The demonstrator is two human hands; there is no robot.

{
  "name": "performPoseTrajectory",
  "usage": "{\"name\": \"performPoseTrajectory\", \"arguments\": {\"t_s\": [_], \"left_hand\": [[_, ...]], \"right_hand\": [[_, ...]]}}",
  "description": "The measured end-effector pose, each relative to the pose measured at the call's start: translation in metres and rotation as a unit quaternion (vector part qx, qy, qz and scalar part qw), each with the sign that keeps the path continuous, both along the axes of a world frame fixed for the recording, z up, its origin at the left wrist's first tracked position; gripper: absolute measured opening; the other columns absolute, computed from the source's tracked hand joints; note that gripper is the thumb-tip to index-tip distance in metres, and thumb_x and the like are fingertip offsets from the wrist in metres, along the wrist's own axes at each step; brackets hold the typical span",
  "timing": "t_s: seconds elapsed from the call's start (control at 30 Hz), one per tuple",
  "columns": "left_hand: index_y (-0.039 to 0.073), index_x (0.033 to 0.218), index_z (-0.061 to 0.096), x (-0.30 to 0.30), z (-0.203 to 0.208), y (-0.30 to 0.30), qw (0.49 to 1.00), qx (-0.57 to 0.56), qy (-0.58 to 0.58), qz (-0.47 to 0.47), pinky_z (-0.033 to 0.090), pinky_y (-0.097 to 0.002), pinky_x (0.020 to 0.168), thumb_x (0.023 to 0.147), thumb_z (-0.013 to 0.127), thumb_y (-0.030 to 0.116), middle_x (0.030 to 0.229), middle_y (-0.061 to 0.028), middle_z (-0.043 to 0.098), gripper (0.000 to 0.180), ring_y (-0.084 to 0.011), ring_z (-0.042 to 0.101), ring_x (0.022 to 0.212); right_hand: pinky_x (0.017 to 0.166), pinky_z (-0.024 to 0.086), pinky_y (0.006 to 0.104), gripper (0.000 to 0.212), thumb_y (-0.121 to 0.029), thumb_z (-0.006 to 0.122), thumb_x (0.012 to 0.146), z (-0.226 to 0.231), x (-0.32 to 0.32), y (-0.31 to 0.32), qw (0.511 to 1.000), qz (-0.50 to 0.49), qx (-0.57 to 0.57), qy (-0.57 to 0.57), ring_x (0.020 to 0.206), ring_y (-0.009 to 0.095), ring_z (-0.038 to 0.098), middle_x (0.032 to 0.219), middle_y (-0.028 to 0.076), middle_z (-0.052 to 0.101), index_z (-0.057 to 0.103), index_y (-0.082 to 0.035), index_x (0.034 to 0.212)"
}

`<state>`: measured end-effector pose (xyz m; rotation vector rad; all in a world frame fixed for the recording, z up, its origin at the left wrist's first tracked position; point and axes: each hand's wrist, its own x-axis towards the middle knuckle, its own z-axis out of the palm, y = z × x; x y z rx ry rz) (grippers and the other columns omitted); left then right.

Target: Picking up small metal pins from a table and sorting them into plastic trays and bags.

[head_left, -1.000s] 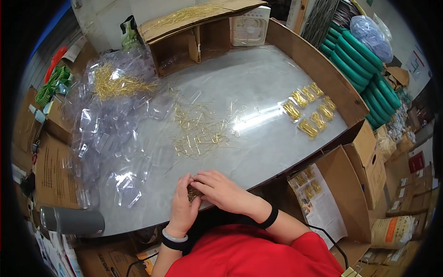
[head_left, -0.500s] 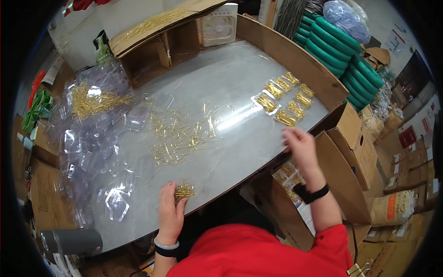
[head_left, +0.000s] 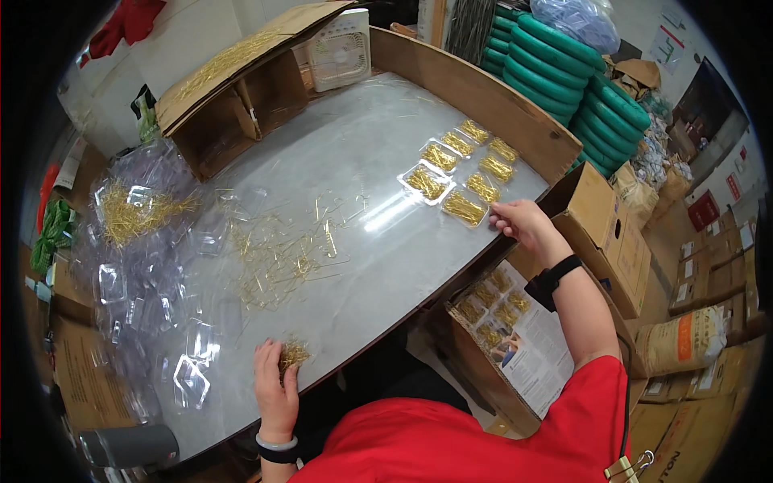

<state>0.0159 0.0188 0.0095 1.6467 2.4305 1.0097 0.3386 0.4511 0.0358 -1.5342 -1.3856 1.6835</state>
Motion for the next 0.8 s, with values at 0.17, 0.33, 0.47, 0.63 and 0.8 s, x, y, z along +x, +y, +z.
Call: {"name": "performPoseTrajectory", "arguments": {"t_s": [0.17,0.33,0.47,0.63,0.8], "left_hand": [[-0.002,0.134,0.055,0.000,-0.001,0.002,1.000,0.005,-0.002,0.003,0.035,-0.0513,0.116,0.093,0.063,0.002,0.137,-0.0257,0.055,0.042,-0.0466,0.049,0.132],[-0.003,0.133,0.055,-0.001,-0.002,0.003,1.000,0.002,0.016,0.004,0.035,-0.0521,0.116,0.094,0.061,0.003,0.134,-0.0260,0.056,0.040,-0.0452,0.050,0.131],[-0.004,0.136,0.053,-0.002,0.001,0.001,1.000,-0.009,0.020,0.001,0.034,-0.0523,0.117,0.094,0.062,0.005,0.135,-0.0269,0.055,0.043,-0.0453,0.049,0.132],[-0.004,0.142,0.047,0.000,0.003,0.004,0.999,-0.027,0.009,-0.035,0.031,-0.0521,0.118,0.094,0.063,0.008,0.140,-0.0281,0.051,0.052,-0.0466,0.044,0.136],[-0.004,0.142,0.048,0.001,-0.001,0.000,0.999,-0.025,0.028,-0.016,0.033,-0.0493,0.117,0.096,0.061,0.006,0.143,-0.0274,0.050,0.049,-0.0451,0.045,0.136]], "right_hand": [[0.054,0.049,0.0196,0.019,-0.016,0.066,0.100,-0.003,-0.006,0.006,0.999,0.013,-0.030,0.026,0.064,0.007,0.061,0.084,0.003,0.069,0.068,0.003,0.100],[0.055,0.051,0.0205,0.018,-0.015,0.063,0.101,-0.011,-0.008,0.006,0.999,0.000,-0.018,0.051,0.066,0.008,0.063,0.085,0.003,0.068,0.066,0.003,0.104],[0.055,0.053,0.0200,0.020,-0.016,0.062,0.102,-0.006,-0.001,-0.003,0.997,-0.028,-0.025,0.068,0.068,0.009,0.065,0.085,0.004,0.068,0.065,0.003,0.105],[0.055,0.055,0.0205,0.018,-0.015,0.062,0.102,-0.013,0.001,-0.002,0.996,-0.032,-0.018,0.081,0.067,0.010,0.066,0.084,0.006,0.068,0.064,0.004,0.102],[0.057,0.055,0.0210,0.018,-0.016,0.057,0.105,-0.007,-0.003,-0.009,0.997,-0.017,-0.029,0.068,0.068,0.010,0.064,0.083,0.004,0.067,0.063,0.001,0.102]]}}
